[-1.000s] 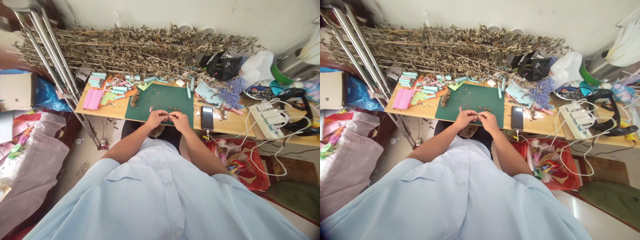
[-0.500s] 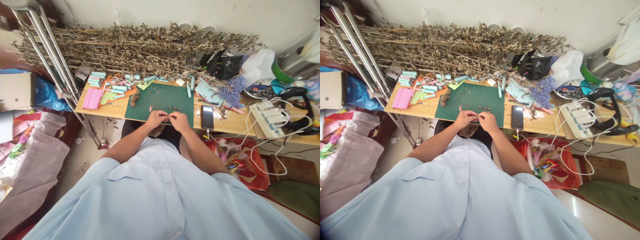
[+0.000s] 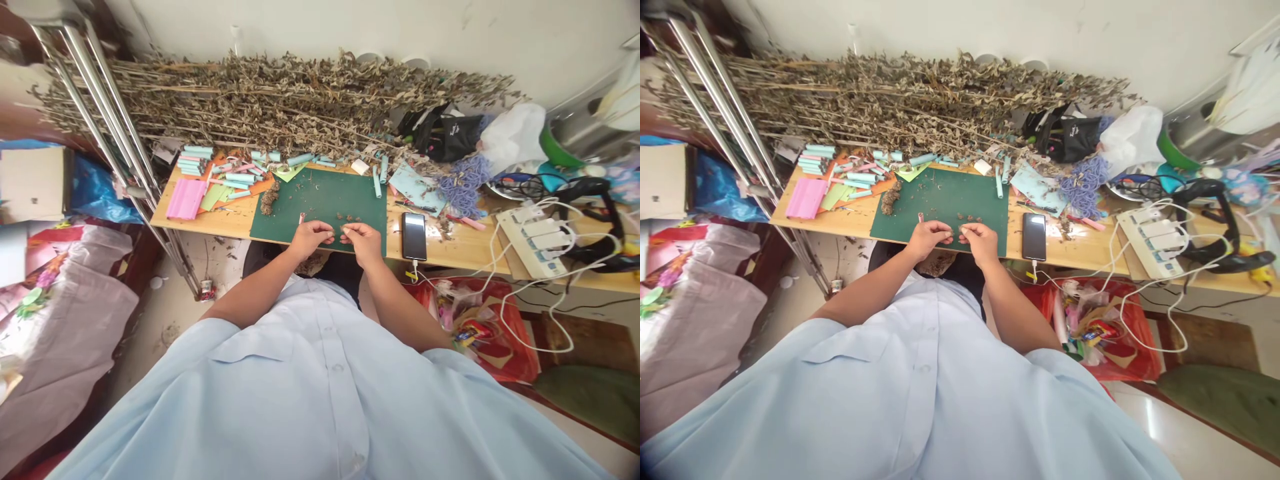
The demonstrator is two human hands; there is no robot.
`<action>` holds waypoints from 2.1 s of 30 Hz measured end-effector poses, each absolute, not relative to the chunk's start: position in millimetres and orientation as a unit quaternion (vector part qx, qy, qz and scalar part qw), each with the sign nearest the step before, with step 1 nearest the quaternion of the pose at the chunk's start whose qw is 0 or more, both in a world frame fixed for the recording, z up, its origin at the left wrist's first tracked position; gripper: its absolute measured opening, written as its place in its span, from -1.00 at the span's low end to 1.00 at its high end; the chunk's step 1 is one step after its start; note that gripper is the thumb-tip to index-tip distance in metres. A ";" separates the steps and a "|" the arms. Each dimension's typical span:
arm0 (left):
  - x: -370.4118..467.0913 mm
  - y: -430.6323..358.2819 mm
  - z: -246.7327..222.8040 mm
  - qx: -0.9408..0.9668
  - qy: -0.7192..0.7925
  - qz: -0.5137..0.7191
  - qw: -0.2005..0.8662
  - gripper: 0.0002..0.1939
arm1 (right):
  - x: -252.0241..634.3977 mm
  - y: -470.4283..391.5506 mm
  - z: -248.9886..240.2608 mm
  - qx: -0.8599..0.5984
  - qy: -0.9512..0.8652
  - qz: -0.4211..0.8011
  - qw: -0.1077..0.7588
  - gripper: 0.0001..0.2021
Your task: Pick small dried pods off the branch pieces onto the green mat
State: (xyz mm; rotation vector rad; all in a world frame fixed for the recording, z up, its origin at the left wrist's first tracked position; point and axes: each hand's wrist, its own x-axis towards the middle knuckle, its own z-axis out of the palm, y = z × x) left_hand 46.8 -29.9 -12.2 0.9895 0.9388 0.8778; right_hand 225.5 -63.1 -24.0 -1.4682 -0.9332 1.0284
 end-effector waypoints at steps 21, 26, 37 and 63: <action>49.0 -27.1 -11.3 0.411 0.418 0.406 0.701 -0.65 | 238.4 -51.8 9.7 -0.616 -0.660 0.178 0.392 -0.74; 51.2 -26.6 -9.7 0.402 0.415 0.415 0.703 -0.60 | 221.1 -67.7 -3.6 -0.585 -0.633 0.265 0.431 -0.76; 47.8 -26.4 -6.7 0.408 0.400 0.395 0.719 -0.59 | 218.1 -68.0 -1.3 -0.571 -0.669 0.211 0.427 -0.81; 41.7 -24.3 -2.4 0.383 0.401 0.362 0.749 -0.65 | 223.1 -63.3 -10.9 -0.507 -0.735 0.125 0.432 -0.83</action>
